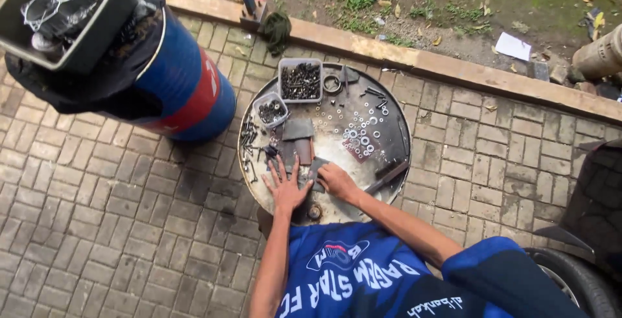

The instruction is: The person sands a small metal piece on a round metal table using a sanding block. They hold the metal piece with one hand and rub the sanding block over it with the other, occasionally adjusting the piece's position. The table is cluttered with various nuts, bolts, and washers.

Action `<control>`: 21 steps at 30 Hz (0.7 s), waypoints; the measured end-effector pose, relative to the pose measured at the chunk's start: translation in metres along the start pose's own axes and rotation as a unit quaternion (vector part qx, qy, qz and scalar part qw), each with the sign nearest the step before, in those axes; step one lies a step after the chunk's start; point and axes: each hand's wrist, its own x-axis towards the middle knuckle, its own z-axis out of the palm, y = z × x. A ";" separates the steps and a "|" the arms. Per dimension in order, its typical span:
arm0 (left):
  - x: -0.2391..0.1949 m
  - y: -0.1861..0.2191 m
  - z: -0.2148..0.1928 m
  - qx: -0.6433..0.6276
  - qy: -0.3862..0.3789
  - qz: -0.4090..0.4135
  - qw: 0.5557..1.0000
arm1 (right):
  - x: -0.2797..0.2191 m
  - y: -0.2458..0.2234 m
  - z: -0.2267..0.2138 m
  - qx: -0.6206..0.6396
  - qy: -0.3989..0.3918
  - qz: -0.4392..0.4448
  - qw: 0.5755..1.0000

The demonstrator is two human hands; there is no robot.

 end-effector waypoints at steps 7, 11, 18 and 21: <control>0.004 0.001 -0.006 0.010 -0.038 -0.021 0.999 | -0.003 0.002 -0.014 0.049 0.061 -0.078 0.994; 0.000 0.002 -0.004 0.012 -0.050 -0.018 0.999 | -0.004 -0.005 -0.030 0.093 0.067 -0.044 0.992; 0.009 -0.001 0.002 0.001 -0.058 -0.017 0.998 | 0.004 -0.024 -0.048 0.047 0.033 -0.135 0.989; 0.005 0.000 -0.006 0.001 -0.070 -0.019 0.997 | 0.005 0.030 -0.009 0.068 0.068 -0.039 0.995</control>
